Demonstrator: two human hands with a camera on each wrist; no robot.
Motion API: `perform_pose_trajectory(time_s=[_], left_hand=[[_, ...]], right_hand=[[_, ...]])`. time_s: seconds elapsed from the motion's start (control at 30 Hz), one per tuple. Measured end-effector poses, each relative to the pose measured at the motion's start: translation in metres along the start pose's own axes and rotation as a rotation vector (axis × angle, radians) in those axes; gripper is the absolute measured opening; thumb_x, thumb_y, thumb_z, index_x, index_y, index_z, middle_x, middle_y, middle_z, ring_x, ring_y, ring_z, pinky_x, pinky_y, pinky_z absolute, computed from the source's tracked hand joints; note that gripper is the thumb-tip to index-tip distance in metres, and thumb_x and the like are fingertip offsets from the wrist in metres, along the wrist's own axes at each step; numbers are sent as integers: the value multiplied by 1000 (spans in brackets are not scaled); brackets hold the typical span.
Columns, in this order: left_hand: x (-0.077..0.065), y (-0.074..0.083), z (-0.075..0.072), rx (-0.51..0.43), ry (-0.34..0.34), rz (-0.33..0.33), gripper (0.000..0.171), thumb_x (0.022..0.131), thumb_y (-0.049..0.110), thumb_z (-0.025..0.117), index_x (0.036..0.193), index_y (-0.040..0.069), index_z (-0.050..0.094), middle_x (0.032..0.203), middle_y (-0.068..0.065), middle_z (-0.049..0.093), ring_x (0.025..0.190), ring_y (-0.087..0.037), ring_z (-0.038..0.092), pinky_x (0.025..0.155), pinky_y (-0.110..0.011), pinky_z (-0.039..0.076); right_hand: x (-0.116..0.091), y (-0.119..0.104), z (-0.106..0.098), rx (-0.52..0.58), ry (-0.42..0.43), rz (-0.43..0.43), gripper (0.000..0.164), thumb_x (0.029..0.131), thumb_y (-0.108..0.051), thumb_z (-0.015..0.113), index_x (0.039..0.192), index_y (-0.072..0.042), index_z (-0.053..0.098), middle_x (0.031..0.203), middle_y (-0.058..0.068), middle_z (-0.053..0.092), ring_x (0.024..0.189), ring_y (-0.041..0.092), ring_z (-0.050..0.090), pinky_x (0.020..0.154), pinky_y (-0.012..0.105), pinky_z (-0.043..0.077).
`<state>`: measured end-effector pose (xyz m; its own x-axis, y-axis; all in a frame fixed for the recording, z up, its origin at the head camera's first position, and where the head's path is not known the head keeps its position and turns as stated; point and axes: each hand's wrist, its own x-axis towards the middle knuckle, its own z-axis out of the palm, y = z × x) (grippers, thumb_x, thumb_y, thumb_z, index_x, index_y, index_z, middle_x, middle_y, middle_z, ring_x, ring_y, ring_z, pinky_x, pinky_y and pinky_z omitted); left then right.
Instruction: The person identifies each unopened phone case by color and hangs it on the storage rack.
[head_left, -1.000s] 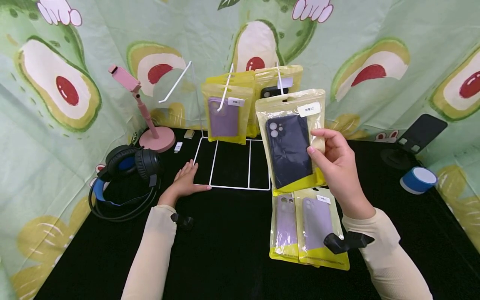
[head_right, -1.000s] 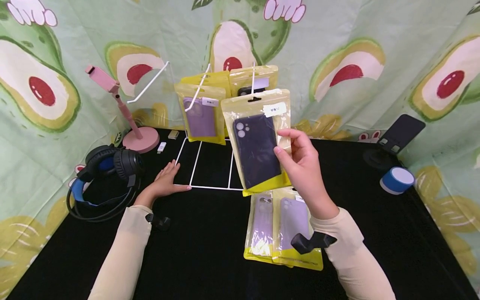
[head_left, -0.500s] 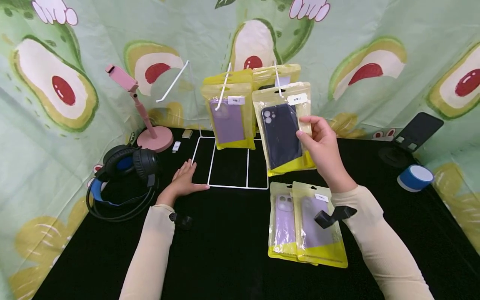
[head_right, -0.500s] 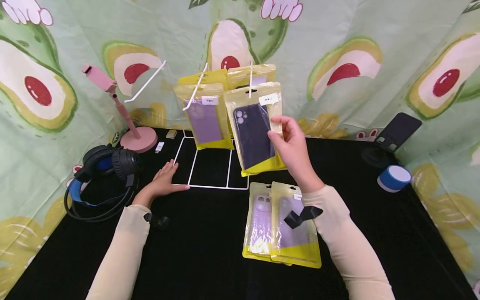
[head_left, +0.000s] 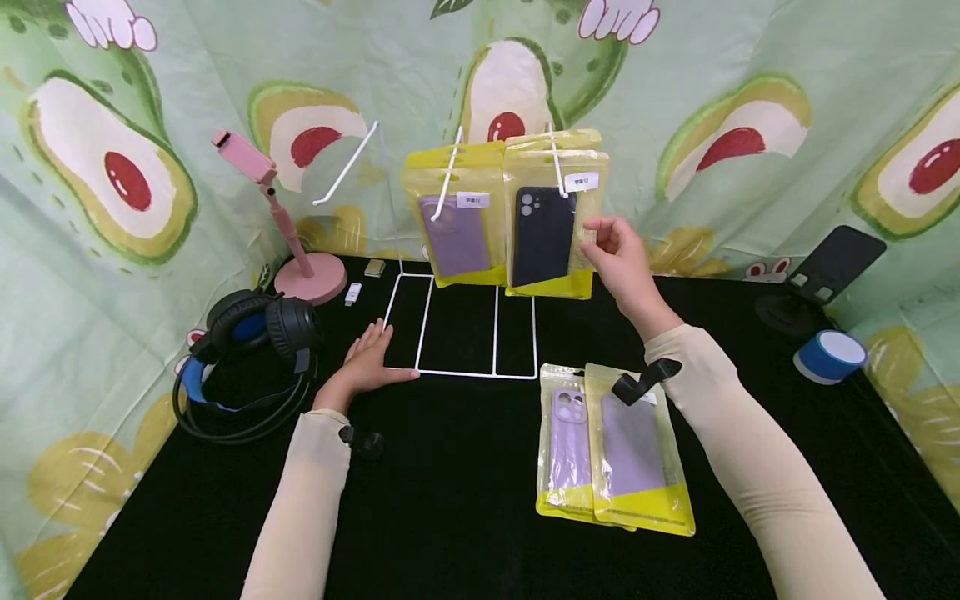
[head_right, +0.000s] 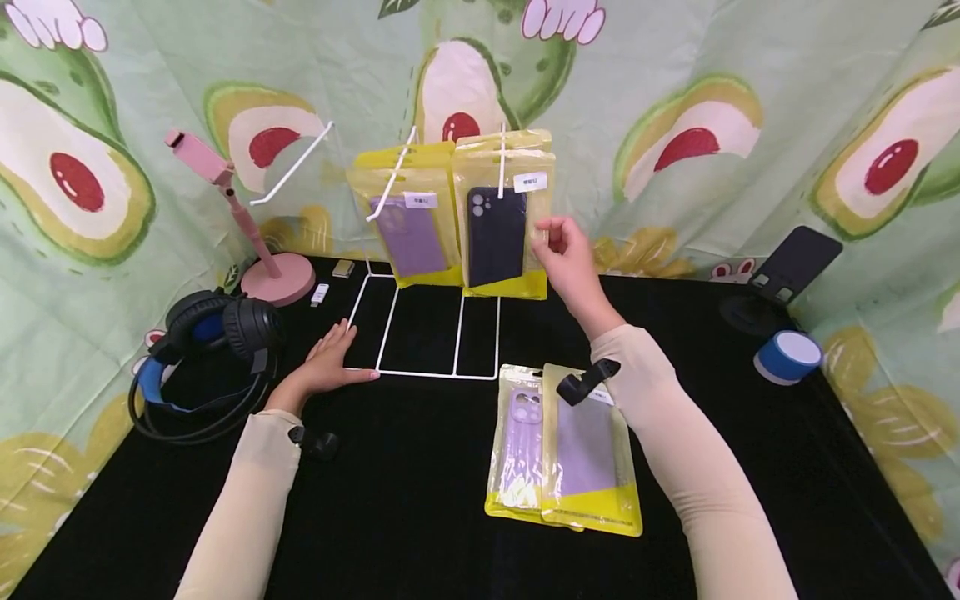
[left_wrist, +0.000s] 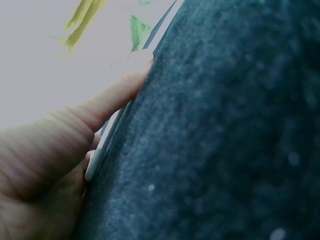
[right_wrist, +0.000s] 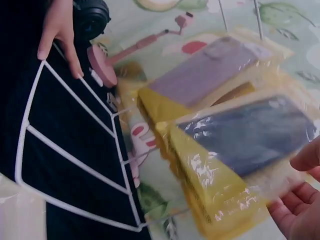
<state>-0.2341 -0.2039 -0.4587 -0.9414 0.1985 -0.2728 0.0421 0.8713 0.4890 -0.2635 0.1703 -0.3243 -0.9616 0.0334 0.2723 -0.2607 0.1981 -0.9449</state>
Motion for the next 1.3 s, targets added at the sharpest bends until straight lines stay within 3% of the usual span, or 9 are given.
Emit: perform_pose_trajectory(time_s=[0.13, 0.37, 0.47, 0.67, 0.8, 1.03, 1.2, 1.3], left_hand=[[0, 0, 1, -7, -5, 9, 109, 79, 55, 69, 150, -2, 9, 157, -20, -7, 144, -33, -10, 113, -53, -4], [-1, -1, 0, -2, 9, 18, 107, 79, 52, 69, 150, -2, 10, 157, -20, -7, 144, -33, -9, 113, -53, -3], [-1, -1, 2, 4, 1, 11, 107, 79, 53, 69, 150, -2, 9, 157, -20, -7, 144, -32, -10, 113, -53, -3], [0, -1, 3, 10, -6, -7, 108, 79, 55, 68, 150, -1, 8, 157, -19, -8, 144, -32, -10, 113, -52, -4], [0, 0, 1, 16, 5, -6, 108, 79, 55, 68, 150, -1, 9, 157, -19, -7, 144, -32, -10, 113, -53, -4], [0, -1, 1, 9, -9, -8, 109, 79, 56, 68, 150, -2, 9, 156, -20, -8, 143, -34, -9, 113, -54, -4], [-1, 0, -1, 15, -2, -10, 108, 79, 55, 68, 150, -1, 9, 157, -20, -8, 144, -34, -9, 113, -53, -4], [0, 0, 0, 16, -4, -12, 109, 79, 56, 67, 150, -1, 9, 156, -20, -8, 144, -34, -9, 113, -53, -4]], right_hand=[[-12, 18, -13, -8, -25, 87, 23, 93, -4, 57, 114, 2, 52, 93, 0, 52, 84, 8, 54, 76, 17, 48], [-44, 45, -51, -16, -47, 170, 11, 94, -7, 56, 101, -15, 57, 92, -4, 56, 86, 6, 62, 75, 14, 50], [-61, 51, -68, -57, -70, 208, 10, 96, -13, 55, 105, -13, 56, 95, -2, 55, 90, 9, 61, 75, 14, 50], [-97, 58, -93, -244, -185, 308, 42, 99, -29, 50, 127, 2, 45, 113, 11, 51, 102, 19, 56, 79, 15, 48], [-116, 61, -106, -327, -226, 353, 51, 99, -32, 48, 133, 4, 41, 121, 18, 48, 107, 27, 53, 81, 20, 49], [-145, 67, -118, -408, -306, 446, 52, 97, -24, 52, 136, 7, 35, 122, 25, 46, 104, 32, 55, 80, 34, 53], [-159, 67, -115, -452, -392, 554, 62, 94, -23, 57, 138, 10, 27, 123, 35, 41, 98, 35, 57, 75, 40, 54], [-164, 66, -111, -480, -409, 577, 67, 91, -23, 60, 138, 10, 25, 125, 38, 38, 97, 36, 57, 73, 41, 55]])
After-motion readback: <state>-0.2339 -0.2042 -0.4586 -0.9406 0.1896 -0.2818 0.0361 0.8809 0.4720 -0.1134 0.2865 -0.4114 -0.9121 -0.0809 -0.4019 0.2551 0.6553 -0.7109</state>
